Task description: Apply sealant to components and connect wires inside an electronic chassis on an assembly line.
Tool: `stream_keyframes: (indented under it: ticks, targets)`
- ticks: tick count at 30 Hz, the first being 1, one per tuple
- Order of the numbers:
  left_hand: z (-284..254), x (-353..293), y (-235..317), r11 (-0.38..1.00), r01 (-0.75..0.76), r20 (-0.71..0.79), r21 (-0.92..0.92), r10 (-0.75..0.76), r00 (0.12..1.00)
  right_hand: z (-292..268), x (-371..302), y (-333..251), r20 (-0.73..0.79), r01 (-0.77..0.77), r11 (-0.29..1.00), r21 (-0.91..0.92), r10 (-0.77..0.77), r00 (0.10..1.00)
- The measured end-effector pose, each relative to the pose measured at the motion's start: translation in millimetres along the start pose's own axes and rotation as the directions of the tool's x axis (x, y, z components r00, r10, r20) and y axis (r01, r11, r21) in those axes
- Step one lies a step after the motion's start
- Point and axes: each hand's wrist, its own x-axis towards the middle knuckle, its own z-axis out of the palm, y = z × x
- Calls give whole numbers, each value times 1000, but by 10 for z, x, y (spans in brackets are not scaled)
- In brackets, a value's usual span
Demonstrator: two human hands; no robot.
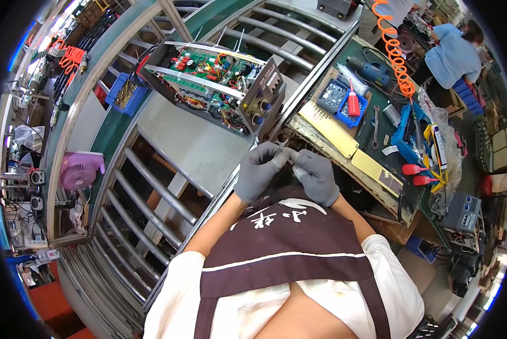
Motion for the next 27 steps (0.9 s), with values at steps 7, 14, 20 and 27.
stream_keyframes:
  ticks: [7,14,20,27]
  targets:
    - [-22,-25,16,997,-67,18,-41,68,998,56,52,-37,43,-298,837,458,315,948]
    - [55,-29,-163,990,-139,-45,15,140,989,101,61,-13,48,-385,674,631,461,886]
    - [100,34,-127,819,-355,-75,451,431,899,146,83,-90,-294,-119,992,-50,100,951]
    - [109,-24,-8,360,-502,177,786,647,742,4,92,-117,-190,-92,990,-103,71,979]
